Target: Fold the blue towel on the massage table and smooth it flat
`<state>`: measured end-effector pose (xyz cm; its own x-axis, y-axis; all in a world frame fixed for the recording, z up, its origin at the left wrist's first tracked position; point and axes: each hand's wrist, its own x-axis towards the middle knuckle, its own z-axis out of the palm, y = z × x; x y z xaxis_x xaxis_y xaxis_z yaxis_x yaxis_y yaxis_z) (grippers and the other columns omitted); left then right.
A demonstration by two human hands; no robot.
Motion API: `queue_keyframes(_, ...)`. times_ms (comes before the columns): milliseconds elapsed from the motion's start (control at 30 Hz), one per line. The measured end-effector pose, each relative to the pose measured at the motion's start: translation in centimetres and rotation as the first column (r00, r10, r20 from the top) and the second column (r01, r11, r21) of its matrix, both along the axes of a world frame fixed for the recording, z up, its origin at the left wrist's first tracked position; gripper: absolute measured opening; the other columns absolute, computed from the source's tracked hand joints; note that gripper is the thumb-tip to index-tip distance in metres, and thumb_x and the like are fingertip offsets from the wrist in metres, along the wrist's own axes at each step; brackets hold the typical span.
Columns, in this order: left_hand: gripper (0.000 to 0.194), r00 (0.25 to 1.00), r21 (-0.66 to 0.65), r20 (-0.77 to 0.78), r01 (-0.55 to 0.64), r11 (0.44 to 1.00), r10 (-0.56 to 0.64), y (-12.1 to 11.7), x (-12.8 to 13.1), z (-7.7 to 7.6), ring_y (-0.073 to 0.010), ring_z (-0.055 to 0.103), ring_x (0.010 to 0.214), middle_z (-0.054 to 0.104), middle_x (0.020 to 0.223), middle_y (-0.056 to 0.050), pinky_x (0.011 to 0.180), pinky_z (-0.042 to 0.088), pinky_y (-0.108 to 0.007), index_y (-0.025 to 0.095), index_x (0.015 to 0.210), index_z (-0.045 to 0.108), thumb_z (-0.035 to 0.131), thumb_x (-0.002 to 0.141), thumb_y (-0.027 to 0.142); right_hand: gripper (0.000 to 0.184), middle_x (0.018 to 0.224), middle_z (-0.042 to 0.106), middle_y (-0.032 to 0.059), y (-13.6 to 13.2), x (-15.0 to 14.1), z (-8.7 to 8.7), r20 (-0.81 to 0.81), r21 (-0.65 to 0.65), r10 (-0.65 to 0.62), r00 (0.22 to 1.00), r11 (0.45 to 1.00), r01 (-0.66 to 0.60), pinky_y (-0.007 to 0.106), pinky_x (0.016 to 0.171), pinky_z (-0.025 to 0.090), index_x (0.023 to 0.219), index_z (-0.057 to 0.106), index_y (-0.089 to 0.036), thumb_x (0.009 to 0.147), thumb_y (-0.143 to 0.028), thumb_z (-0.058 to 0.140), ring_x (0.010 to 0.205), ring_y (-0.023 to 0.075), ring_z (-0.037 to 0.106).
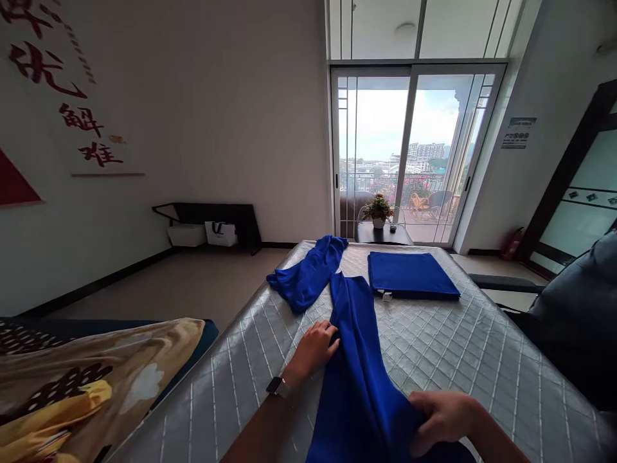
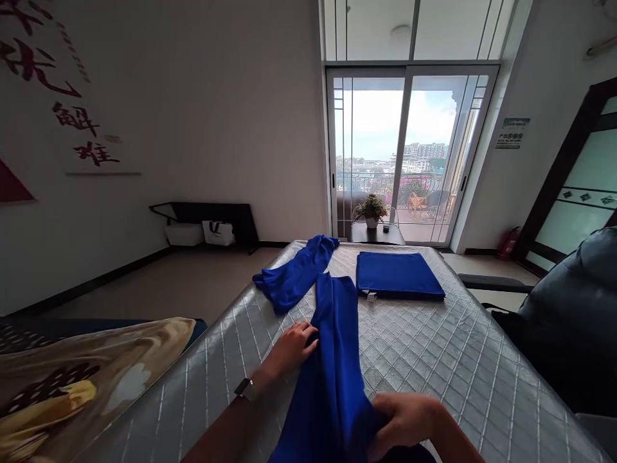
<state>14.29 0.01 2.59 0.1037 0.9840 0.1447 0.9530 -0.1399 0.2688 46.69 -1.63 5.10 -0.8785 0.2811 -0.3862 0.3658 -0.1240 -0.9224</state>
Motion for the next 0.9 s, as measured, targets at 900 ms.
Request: queue_keyframes(900, 0.033, 0.999, 0.034, 0.037, -0.041, 0.999, 0.04, -0.2, -1.8, 1.4, -0.0274, 0.057, 0.13, 0.066, 0.137, -0.01, 0.112, 0.04, -0.041, 0.024, 0.122, 0.07, 0.059, 0.096, 0.041, 0.042, 0.055, 0.058, -0.001, 4.7, 9.9, -2.2, -0.33, -0.184, -0.836, 0.438, 0.512, 0.839, 0.032, 0.051, 0.045, 0.072, 0.063, -0.024, 0.047, -0.051, 0.083, 0.048, 0.0168, 0.052)
